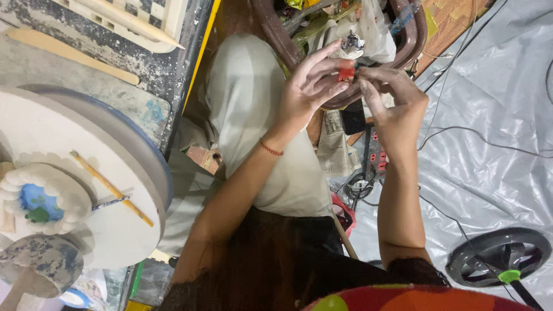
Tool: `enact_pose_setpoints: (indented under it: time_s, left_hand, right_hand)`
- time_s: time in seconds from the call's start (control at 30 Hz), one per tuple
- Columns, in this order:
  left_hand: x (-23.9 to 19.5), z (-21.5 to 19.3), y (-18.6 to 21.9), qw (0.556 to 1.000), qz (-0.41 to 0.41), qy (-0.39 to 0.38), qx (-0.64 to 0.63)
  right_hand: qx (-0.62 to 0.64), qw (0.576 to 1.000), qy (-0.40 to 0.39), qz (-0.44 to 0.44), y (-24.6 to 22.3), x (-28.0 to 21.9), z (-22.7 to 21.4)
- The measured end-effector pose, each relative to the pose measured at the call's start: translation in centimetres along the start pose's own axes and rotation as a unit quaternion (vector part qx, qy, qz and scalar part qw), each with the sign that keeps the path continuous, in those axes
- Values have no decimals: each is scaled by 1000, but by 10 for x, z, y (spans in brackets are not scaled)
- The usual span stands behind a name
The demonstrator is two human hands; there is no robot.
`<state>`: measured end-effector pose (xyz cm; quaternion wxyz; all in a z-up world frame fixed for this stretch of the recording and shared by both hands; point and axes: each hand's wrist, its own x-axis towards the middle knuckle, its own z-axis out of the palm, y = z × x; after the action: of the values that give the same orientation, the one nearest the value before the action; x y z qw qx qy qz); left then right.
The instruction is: The person mixes a grey paste in a small container using a wooden stick, then picks up a small red clay piece and shapes it by hand. They continue mixing the paste and later handle a blue clay piece, placing it on a rotating tray with other clay items.
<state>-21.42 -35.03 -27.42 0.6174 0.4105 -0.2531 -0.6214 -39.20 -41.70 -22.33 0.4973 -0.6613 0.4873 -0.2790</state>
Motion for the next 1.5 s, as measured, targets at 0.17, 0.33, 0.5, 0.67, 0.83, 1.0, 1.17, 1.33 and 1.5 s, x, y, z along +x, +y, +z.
enact_pose_setpoints:
  time_s: [0.17, 0.33, 0.5, 0.67, 0.83, 1.0, 1.17, 1.33, 1.5]
  left_hand:
    - [-5, 10, 11, 988, 61, 5, 142]
    - [-5, 14, 11, 918, 147, 26, 368]
    - [-4, 13, 5, 899, 160, 19, 406]
    - [-5, 13, 0, 878, 182, 25, 442]
    - [-7, 12, -1, 865, 196, 53, 458]
    - [-7, 10, -1, 860, 200, 70, 465]
    - [-5, 10, -3, 862, 211, 77, 454]
    - [-5, 10, -3, 896, 172, 88, 399]
    - [-4, 11, -4, 894, 160, 83, 411]
  right_hand:
    - [17, 999, 17, 31, -5, -3, 16]
    - [58, 997, 34, 30, -3, -5, 22]
    - [31, 998, 25, 46, -2, -5, 16]
    - [-82, 996, 10, -24, -14, -7, 11]
    - [-203, 971, 53, -111, -17, -10, 28]
    - [-215, 967, 71, -118, -14, -14, 40]
    - [-146, 983, 79, -84, -2, -6, 41]
    - [-46, 996, 57, -49, 3, -1, 31]
    - [-149, 980, 73, -111, -5, -2, 31]
